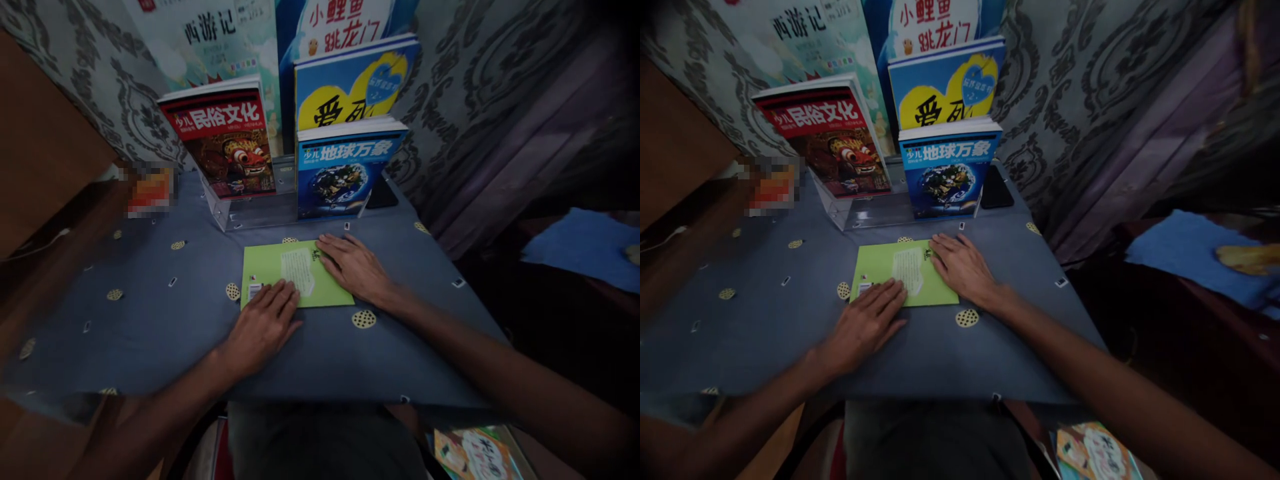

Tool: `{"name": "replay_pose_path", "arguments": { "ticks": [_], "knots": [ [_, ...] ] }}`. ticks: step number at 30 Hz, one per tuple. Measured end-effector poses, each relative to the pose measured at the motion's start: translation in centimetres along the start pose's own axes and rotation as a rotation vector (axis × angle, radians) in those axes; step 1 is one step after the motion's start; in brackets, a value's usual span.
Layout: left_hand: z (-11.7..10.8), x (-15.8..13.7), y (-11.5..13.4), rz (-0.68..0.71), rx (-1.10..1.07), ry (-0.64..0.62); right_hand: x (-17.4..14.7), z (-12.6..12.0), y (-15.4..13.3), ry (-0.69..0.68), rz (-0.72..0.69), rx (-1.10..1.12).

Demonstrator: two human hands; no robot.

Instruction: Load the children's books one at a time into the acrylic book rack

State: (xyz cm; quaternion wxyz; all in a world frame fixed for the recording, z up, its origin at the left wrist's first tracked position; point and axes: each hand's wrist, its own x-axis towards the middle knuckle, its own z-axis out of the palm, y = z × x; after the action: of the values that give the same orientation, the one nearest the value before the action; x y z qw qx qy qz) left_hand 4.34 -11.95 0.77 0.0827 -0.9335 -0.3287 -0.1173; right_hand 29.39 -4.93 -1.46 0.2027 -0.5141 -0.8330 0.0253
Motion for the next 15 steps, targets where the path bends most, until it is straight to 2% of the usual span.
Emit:
{"name": "replay_pose_path", "arguments": {
  "ticks": [8,12,15],
  "knots": [
    [0.2,-0.6,-1.0,-0.030,0.006,-0.028,-1.5,-1.1,-1.5,0.014,-0.013,-0.096],
    [0.1,-1.0,-1.5,-0.060,-0.030,-0.093,-3.6,-2.0,-2.8,0.017,-0.073,-0.149],
    [-0.1,-1.5,-2.2,-0.033,-0.103,-0.145,-5.8,-2.7,-4.0,0.042,-0.118,-0.133]
  ]
}}
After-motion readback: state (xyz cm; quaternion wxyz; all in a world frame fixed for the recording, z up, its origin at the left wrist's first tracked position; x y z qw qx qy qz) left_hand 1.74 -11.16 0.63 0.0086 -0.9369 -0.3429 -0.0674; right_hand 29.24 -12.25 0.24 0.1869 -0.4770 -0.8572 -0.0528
